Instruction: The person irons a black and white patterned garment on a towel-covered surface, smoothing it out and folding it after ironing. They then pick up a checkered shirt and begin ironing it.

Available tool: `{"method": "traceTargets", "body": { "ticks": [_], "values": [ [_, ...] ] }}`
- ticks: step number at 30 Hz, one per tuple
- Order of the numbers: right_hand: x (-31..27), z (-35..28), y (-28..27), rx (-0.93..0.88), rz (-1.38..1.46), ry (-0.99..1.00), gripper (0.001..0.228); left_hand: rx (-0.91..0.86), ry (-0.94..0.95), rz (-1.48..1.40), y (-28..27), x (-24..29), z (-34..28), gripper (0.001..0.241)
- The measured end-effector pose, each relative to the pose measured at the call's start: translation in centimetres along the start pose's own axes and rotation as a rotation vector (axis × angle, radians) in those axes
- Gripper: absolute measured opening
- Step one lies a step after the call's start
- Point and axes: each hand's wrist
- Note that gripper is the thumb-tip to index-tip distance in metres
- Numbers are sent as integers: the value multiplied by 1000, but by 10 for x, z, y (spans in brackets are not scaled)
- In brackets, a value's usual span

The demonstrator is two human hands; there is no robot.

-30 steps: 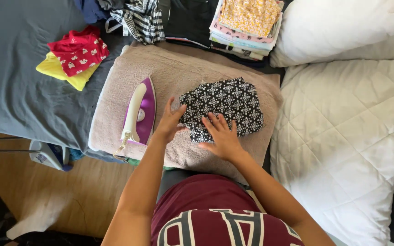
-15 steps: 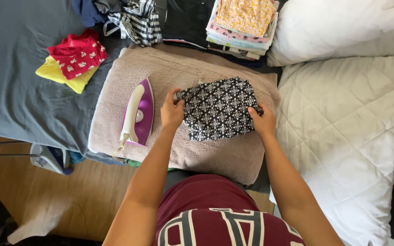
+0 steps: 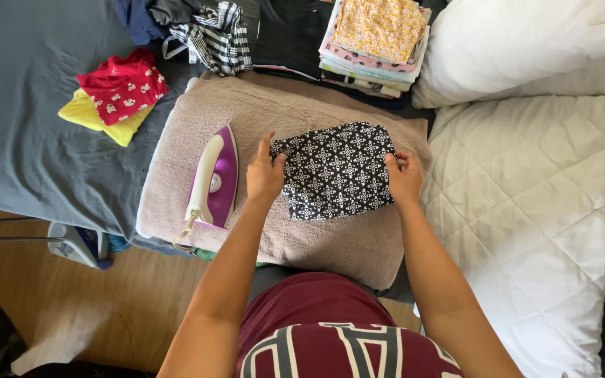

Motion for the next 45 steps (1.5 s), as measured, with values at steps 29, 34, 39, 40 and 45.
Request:
{"method": "traceTargets", "body": {
  "ticks": [29,34,39,40,45],
  "values": [
    [1,-40,-36,-151,-48,83,67,-268,689,516,24,101,-60,49],
    [29,-28,-20,-98,-39,46,54,-187,567,588,43,70,-59,49],
    [-4,-47,-25,-97,36,51,45,-166,237,656,-6,55,-48,50],
    [-4,-47,-25,-97,34,49,45,-166,236,654,-5,35,-43,50],
    [4,-43,-26,-122,9,78,50,-16,-11,562,-39,14,-28,54]
  ]
}}
Point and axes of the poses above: each hand's wrist, its own z-axis towards the middle knuckle, its own y-axis out of the palm, x = y × z, and after that the axes turned 11 degrees about x, right-handed
